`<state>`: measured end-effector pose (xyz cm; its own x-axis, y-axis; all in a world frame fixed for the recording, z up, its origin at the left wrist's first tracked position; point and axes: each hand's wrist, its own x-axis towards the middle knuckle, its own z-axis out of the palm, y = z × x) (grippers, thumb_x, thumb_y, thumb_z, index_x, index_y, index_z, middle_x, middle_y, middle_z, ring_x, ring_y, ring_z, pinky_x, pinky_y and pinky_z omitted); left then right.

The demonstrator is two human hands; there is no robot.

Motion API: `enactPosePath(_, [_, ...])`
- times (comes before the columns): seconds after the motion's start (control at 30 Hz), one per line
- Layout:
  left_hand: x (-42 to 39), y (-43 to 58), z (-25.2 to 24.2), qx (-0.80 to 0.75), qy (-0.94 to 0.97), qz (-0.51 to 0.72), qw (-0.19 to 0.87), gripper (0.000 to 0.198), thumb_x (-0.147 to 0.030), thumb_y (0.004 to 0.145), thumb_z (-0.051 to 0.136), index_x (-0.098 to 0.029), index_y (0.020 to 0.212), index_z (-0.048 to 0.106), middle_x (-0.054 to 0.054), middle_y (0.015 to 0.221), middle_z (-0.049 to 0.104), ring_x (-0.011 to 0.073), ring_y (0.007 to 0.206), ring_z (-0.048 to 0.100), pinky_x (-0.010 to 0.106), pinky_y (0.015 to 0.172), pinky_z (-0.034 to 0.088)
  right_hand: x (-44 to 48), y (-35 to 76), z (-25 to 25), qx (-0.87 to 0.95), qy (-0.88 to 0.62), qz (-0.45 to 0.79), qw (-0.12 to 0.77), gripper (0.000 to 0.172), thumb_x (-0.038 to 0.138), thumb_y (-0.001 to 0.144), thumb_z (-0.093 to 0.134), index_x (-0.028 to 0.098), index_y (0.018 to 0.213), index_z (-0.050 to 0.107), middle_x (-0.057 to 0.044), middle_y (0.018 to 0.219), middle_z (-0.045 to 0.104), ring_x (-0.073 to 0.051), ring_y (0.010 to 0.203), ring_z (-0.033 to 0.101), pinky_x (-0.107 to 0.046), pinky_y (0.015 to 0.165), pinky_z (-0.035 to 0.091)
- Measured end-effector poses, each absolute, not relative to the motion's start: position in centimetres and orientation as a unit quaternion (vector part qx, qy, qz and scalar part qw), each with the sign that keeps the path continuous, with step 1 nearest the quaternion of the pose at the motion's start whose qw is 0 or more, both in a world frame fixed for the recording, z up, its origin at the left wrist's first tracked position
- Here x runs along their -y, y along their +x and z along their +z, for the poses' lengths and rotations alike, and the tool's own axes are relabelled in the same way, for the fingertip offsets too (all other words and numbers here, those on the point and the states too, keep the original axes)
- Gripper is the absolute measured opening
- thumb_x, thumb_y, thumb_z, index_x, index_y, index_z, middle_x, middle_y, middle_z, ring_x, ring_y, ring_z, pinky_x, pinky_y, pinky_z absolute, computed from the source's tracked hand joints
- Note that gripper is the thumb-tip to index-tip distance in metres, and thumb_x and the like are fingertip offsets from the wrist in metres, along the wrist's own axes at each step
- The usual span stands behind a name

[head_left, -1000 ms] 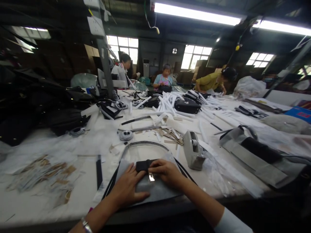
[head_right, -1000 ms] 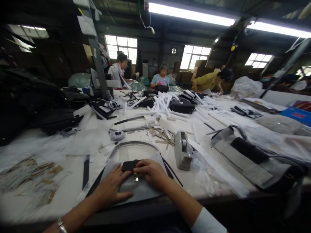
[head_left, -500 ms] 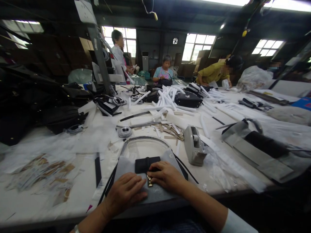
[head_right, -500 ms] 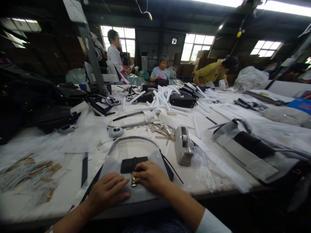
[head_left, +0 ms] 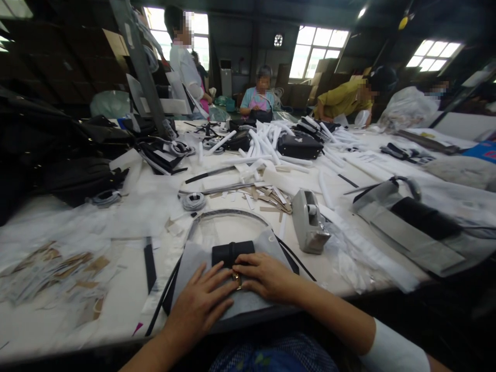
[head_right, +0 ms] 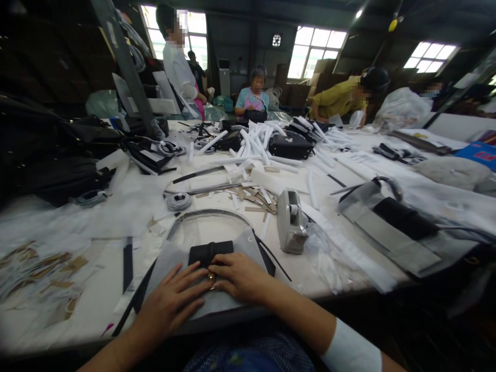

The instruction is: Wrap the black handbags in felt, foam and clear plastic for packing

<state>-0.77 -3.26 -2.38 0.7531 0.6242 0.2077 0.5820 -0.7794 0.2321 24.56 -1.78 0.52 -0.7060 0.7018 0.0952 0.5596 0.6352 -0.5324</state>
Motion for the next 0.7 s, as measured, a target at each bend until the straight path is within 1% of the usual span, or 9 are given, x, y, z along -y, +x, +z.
enactPosePath(0.07, [2.9, -0.9, -2.7, -0.309, 0.939, 0.13, 0.071, 0.045, -0.035, 0.098, 0.05, -0.037, 0.142, 0.044, 0.001, 0.142, 0.055, 0.0287, 0.135, 0.047, 0.059, 0.111, 0.036, 1.9, 24.7, 0.2, 0.895, -0.372, 0.205, 0.138, 0.047, 0.041, 0.096, 0.055, 0.022, 0.139, 0.051, -0.01, 0.137, 0.055, -0.024, 0.127, 0.05, -0.043, 0.112, 0.034])
enactPosePath(0.13, [2.5, -1.0, -2.9, -0.302, 0.943, 0.12, 0.078, 0.045, -0.036, 0.098, 0.049, -0.037, 0.142, 0.043, 0.002, 0.142, 0.056, 0.0274, 0.133, 0.049, 0.058, 0.111, 0.036, 1.9, 24.8, -0.3, 0.888, -0.406, 0.172, 0.133, 0.054, 0.04, 0.095, 0.055, 0.02, 0.144, 0.044, -0.014, 0.148, 0.044, -0.028, 0.138, 0.038, -0.049, 0.116, 0.027])
enactPosePath(0.2, [2.2, -1.0, -2.9, -0.299, 0.945, 0.111, 0.076, 0.044, -0.037, 0.098, 0.05, -0.037, 0.141, 0.045, 0.002, 0.143, 0.054, 0.0269, 0.133, 0.049, 0.055, 0.11, 0.038, 1.5, 24.8, -0.7, 0.877, -0.437, 0.156, 0.124, 0.056, 0.034, 0.095, 0.054, 0.019, 0.147, 0.041, -0.016, 0.155, 0.033, -0.031, 0.142, 0.031, -0.05, 0.115, 0.029])
enactPosePath(0.23, [2.1, -1.0, -2.9, -0.298, 0.946, 0.11, 0.069, 0.043, -0.037, 0.098, 0.05, -0.038, 0.141, 0.046, 0.003, 0.144, 0.054, 0.0271, 0.133, 0.049, 0.055, 0.11, 0.038, 1.1, 24.8, -0.9, 0.873, -0.448, 0.153, 0.117, 0.056, 0.031, 0.095, 0.054, 0.019, 0.147, 0.04, -0.016, 0.156, 0.031, -0.031, 0.142, 0.031, -0.05, 0.114, 0.032])
enactPosePath(0.4, [2.3, -0.8, -3.0, -0.309, 0.94, 0.136, 0.039, 0.038, -0.034, 0.097, 0.052, -0.038, 0.135, 0.053, 0.006, 0.133, 0.061, 0.0275, 0.127, 0.055, 0.056, 0.106, 0.042, -0.3, 24.8, -1.0, 0.876, -0.451, 0.128, 0.118, 0.055, 0.036, 0.094, 0.058, 0.026, 0.145, 0.043, -0.011, 0.151, 0.041, -0.033, 0.135, 0.041, -0.052, 0.108, 0.038])
enactPosePath(0.47, [2.5, -0.7, -2.9, -0.315, 0.937, 0.142, 0.047, 0.037, -0.033, 0.097, 0.052, -0.038, 0.134, 0.054, 0.005, 0.131, 0.062, 0.0256, 0.123, 0.058, 0.055, 0.106, 0.043, -0.4, 24.9, -0.8, 0.889, -0.422, 0.103, 0.146, 0.044, 0.032, 0.096, 0.056, 0.026, 0.139, 0.052, -0.01, 0.147, 0.047, -0.03, 0.133, 0.043, -0.051, 0.109, 0.037])
enactPosePath(0.53, [2.6, -0.7, -2.9, -0.312, 0.936, 0.151, 0.059, 0.037, -0.032, 0.097, 0.052, -0.037, 0.134, 0.054, 0.005, 0.131, 0.062, 0.0249, 0.121, 0.059, 0.054, 0.107, 0.043, -0.3, 24.9, -0.5, 0.907, -0.371, 0.094, 0.177, 0.031, 0.025, 0.098, 0.051, 0.025, 0.126, 0.062, -0.008, 0.134, 0.059, -0.027, 0.125, 0.049, -0.047, 0.108, 0.037])
enactPosePath(0.6, [2.6, -0.8, -2.8, -0.309, 0.935, 0.159, 0.069, 0.037, -0.032, 0.097, 0.053, -0.037, 0.134, 0.055, 0.005, 0.131, 0.062, 0.0247, 0.121, 0.059, 0.054, 0.108, 0.042, -0.2, 24.8, -0.3, 0.922, -0.317, 0.124, 0.185, 0.028, 0.021, 0.099, 0.047, 0.024, 0.117, 0.068, -0.007, 0.115, 0.068, -0.022, 0.113, 0.056, -0.039, 0.102, 0.043])
enactPosePath(0.7, [2.6, -0.9, -2.8, -0.307, 0.934, 0.168, 0.076, 0.04, -0.032, 0.097, 0.054, -0.038, 0.136, 0.053, 0.004, 0.133, 0.061, 0.0245, 0.121, 0.058, 0.053, 0.109, 0.041, -0.2, 24.3, -0.3, 0.915, -0.306, 0.204, 0.168, 0.025, 0.022, 0.098, 0.052, 0.021, 0.114, 0.071, -0.007, 0.105, 0.07, -0.018, 0.096, 0.063, -0.028, 0.086, 0.051])
